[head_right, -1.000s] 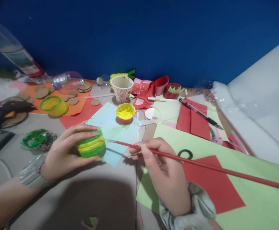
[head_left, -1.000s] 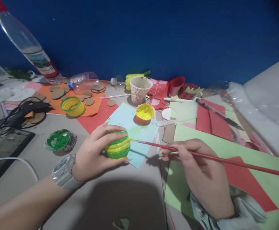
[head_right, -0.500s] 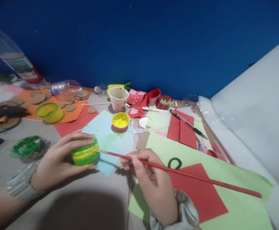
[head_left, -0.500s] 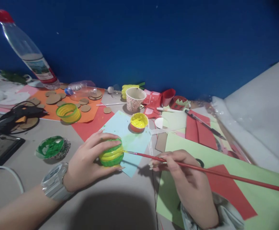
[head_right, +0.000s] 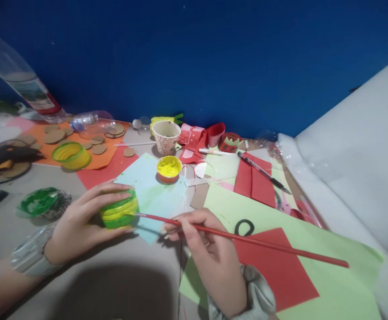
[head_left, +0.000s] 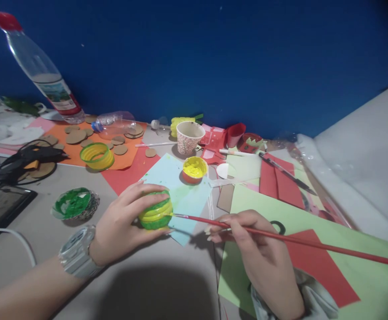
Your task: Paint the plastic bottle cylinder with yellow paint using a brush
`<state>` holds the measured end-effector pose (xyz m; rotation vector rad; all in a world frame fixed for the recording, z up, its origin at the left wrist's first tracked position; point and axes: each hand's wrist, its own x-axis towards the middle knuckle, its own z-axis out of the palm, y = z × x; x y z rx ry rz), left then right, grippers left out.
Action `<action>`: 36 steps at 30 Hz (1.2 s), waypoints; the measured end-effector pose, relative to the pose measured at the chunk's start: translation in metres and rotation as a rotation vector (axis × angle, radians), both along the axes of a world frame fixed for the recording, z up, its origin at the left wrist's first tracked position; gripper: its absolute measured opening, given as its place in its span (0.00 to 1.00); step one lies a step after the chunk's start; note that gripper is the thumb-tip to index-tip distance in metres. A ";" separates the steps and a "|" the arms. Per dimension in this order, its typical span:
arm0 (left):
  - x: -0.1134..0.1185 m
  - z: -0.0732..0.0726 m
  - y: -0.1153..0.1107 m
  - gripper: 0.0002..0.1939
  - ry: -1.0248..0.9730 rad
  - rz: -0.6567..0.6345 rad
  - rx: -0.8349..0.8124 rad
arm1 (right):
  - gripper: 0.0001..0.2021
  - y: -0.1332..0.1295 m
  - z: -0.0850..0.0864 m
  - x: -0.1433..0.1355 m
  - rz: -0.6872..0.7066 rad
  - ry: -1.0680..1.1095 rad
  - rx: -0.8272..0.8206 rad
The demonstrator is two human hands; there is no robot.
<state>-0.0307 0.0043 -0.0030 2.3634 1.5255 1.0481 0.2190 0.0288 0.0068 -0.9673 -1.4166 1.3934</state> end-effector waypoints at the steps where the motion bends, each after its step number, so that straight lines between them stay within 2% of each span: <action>1: 0.000 0.000 0.000 0.26 0.000 0.003 0.001 | 0.07 0.002 0.001 0.000 -0.017 -0.014 0.000; 5: 0.000 0.001 0.000 0.25 -0.003 0.026 0.002 | 0.06 0.006 0.001 0.002 -0.074 -0.022 0.016; 9: 0.000 0.001 0.001 0.25 -0.001 0.015 -0.001 | 0.08 0.000 0.002 0.000 -0.010 0.090 0.031; 13: 0.000 0.001 0.002 0.26 -0.012 0.000 0.011 | 0.08 -0.005 0.004 -0.004 0.026 0.080 0.047; 22: 0.000 0.002 -0.001 0.25 -0.032 0.024 0.009 | 0.07 0.004 0.002 0.005 -0.099 -0.042 0.042; 26: 0.000 0.002 0.001 0.26 -0.030 0.017 0.012 | 0.06 0.001 0.004 0.003 -0.056 0.056 0.055; 29: 0.001 0.003 0.002 0.26 -0.025 0.007 0.009 | 0.07 -0.001 0.005 0.000 -0.021 0.051 0.042; 36: -0.001 0.003 0.000 0.27 -0.044 -0.001 -0.019 | 0.05 0.004 -0.002 -0.001 -0.117 -0.024 -0.011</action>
